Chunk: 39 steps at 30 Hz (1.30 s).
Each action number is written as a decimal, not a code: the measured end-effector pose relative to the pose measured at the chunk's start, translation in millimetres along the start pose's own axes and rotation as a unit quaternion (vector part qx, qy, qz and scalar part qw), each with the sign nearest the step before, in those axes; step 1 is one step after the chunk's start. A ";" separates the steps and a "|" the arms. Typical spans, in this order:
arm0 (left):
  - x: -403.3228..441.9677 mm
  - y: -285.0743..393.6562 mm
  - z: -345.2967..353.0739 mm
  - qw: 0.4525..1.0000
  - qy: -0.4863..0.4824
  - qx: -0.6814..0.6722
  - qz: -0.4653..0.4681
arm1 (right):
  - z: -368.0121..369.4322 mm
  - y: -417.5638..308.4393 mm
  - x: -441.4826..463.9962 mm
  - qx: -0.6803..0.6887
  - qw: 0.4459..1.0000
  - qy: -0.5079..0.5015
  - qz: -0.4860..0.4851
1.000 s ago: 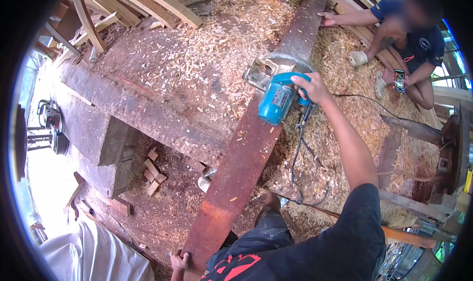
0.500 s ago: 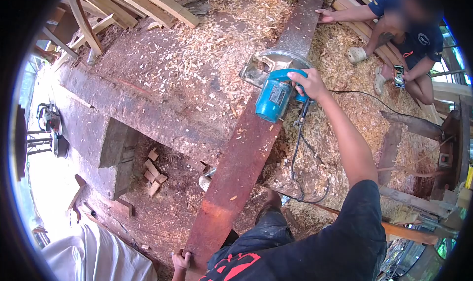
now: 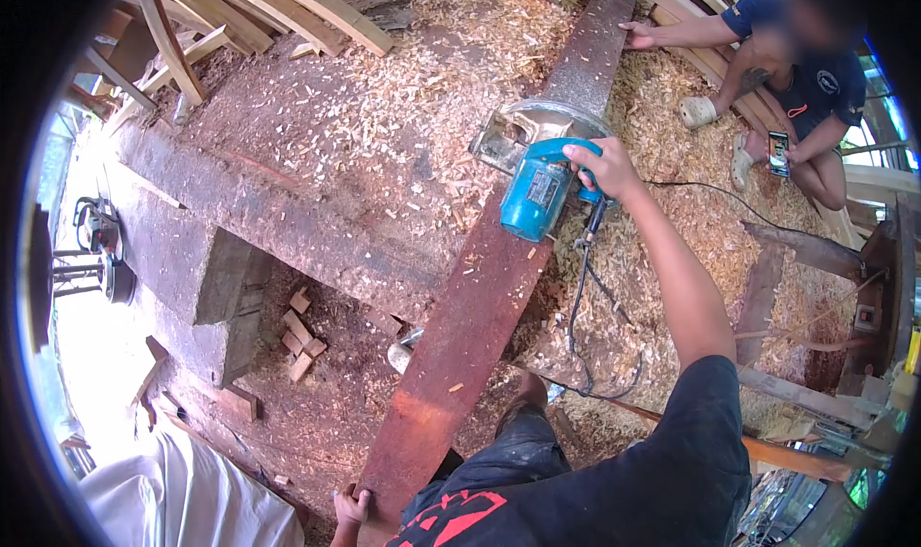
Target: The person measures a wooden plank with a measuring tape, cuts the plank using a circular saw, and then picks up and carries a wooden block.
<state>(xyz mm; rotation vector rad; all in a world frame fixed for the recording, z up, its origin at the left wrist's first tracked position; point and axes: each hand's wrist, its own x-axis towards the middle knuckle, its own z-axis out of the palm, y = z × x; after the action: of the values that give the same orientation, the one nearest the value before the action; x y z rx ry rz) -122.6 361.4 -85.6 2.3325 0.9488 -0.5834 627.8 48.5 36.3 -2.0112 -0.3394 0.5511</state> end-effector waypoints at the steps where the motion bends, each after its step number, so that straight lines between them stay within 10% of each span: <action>1: 0.8 2.5 -2.3 1.000 -0.007 -0.006 -0.001 | 0.2 0.1 -0.2 0.003 1.000 0.001 0.000; 39: 25.8 -9.5 -31.8 0.999 -0.045 0.015 0.012 | -0.6 5.7 1.8 -0.009 1.000 0.011 -0.019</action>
<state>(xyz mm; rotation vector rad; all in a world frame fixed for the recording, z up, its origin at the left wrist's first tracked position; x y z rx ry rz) -106.8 399.9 -79.4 2.3199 0.8746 -0.6921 629.7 46.2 31.1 -2.0233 -0.3698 0.5030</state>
